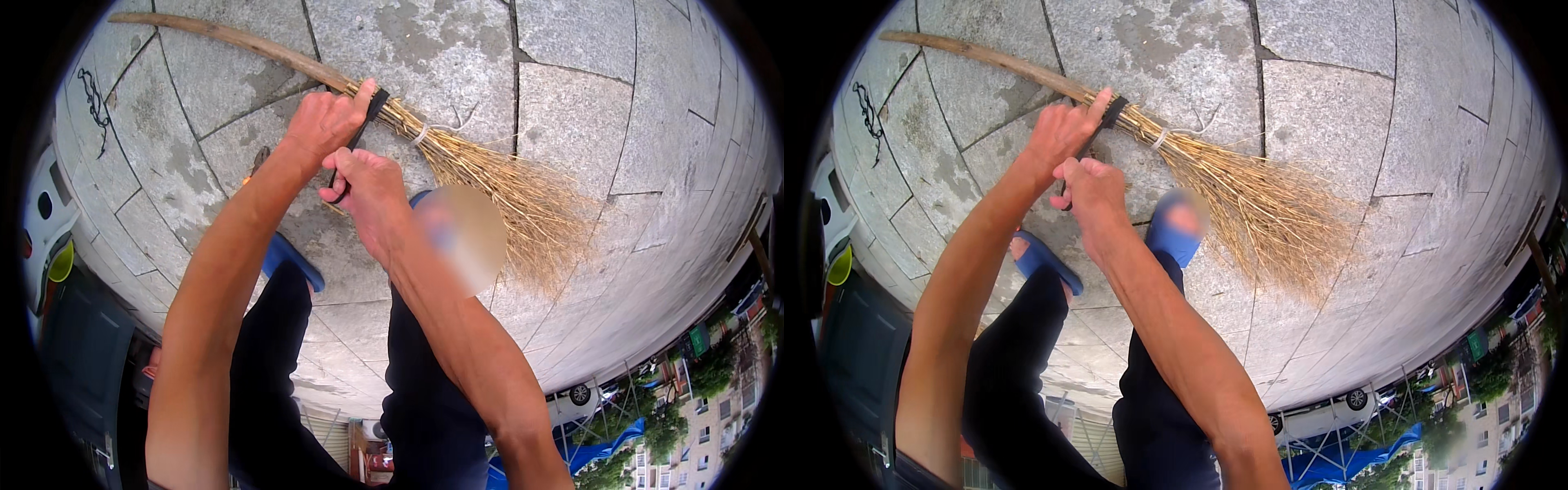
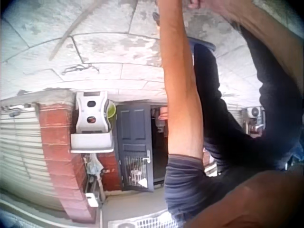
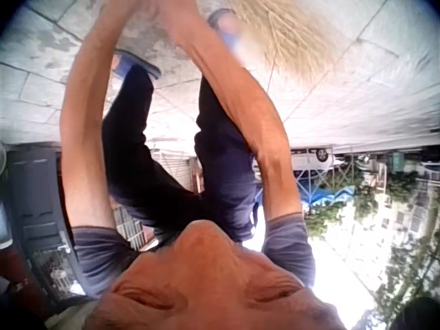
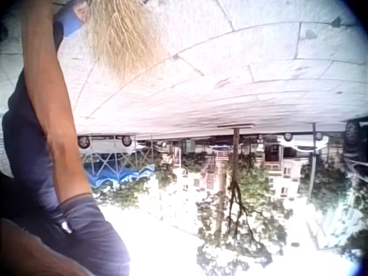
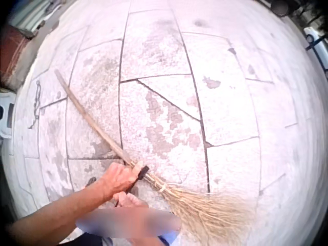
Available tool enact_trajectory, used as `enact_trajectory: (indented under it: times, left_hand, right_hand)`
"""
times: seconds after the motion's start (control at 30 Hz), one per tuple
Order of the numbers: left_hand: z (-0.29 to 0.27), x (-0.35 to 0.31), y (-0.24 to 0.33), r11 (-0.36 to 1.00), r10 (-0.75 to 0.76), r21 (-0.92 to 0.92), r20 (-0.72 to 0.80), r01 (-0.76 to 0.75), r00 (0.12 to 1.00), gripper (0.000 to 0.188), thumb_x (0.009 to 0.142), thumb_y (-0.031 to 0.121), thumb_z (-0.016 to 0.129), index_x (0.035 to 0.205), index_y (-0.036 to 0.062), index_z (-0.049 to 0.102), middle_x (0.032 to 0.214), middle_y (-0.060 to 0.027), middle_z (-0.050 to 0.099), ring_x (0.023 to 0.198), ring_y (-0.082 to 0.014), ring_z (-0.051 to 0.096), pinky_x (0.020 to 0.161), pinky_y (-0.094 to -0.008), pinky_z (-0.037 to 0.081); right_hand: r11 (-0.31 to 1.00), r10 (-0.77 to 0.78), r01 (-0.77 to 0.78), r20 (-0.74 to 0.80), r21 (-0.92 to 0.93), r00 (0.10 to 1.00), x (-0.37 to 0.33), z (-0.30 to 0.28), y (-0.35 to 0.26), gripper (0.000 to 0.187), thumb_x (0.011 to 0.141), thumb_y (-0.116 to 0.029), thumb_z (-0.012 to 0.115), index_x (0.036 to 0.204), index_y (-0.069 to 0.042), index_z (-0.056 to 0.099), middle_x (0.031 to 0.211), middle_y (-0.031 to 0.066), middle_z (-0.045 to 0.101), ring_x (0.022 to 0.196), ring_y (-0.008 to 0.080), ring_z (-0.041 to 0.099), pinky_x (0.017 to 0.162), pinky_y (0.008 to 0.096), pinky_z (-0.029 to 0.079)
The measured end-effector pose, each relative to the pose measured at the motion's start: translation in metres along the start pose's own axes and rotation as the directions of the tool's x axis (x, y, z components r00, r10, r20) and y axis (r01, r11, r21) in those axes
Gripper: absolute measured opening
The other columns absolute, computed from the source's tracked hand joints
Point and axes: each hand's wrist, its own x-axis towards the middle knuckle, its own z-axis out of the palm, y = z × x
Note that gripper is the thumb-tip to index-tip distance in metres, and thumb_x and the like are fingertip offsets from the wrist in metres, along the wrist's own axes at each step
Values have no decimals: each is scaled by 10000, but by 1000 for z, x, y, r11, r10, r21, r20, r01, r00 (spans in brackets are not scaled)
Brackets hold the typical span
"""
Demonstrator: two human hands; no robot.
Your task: The person secures a bundle of straw to a wooden handle to create a broom. They use a black strap to tightly bind the straw to the handle, wrapping and knotting it by hand. The person then uses a pair of orange pliers to cut the excess strap and finishes by tying a white string around the binding for reinforcement.
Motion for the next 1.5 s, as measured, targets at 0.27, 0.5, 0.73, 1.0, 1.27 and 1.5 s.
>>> enact_trajectory:
  times: [0.27, 0.5, 0.73, 1.0, 1.27, 1.5]
  left_hand:
    - [-4, 2, -2, 998, 9, -59, -34, -11, 999, 526, 846, 66, 548, 1365, -16, 520, 692, -128, 698, 622, -285, 701, 563, -405, 551]
    - [-6, 8, -6, 988, 64, -140, -12, -65, 998, 512, 850, 91, 551, 1332, -78, 513, 695, -153, 705, 624, -281, 718, 545, -392, 560]
    - [-9, 12, -9, 983, 74, -174, 55, -64, 996, 534, 847, 81, 580, 1345, -97, 506, 726, -141, 722, 637, -257, 725, 536, -366, 564]
    - [-16, 15, -12, 979, 98, -187, 106, -77, 990, 509, 836, 75, 570, 1315, -93, 520, 698, -144, 709, 624, -262, 719, 521, -363, 552]
    - [-34, -24, 11, 893, -103, -422, 140, 153, 985, 338, 829, 149, 634, 1063, -93, 605, 735, -166, 703, 696, -299, 726, 576, -412, 562]
    - [-44, -35, 38, 328, -433, -723, 457, 608, 777, 186, 863, 141, 609, 761, -15, 601, 780, -283, 643, 831, -484, 633, 695, -540, 510]
  right_hand:
    - [965, -14, -24, -146, -260, 989, -5, 0, -10, 195, 897, -148, 616, 816, 22, 669, 672, 22, 532, 600, 109, 520, 609, 284, 541]
    - [897, -70, -53, -258, -438, 963, 3, 22, -9, 237, 878, -165, 628, 749, 29, 670, 687, 67, 601, 620, 129, 567, 582, 307, 543]
    - [788, -123, -63, -258, -612, 958, 6, 20, -6, 295, 893, -174, 629, 681, 29, 599, 598, 58, 561, 537, 120, 529, 499, 314, 452]
    - [664, -218, -16, -213, -748, 952, 11, 27, -9, 259, 876, -175, 618, 709, 22, 601, 608, 150, 579, 549, 281, 571, 574, 389, 475]
    - [138, -573, 130, 28, -982, 819, -19, 27, -25, 159, 868, -80, 620, 772, 44, 597, 846, 255, 599, 819, 450, 573, 742, 544, 446]
    - [-43, -631, -59, -18, -997, 776, -28, 25, -57, 129, 845, -120, 654, 940, -36, 679, 921, 221, 669, 860, 434, 645, 755, 507, 502]
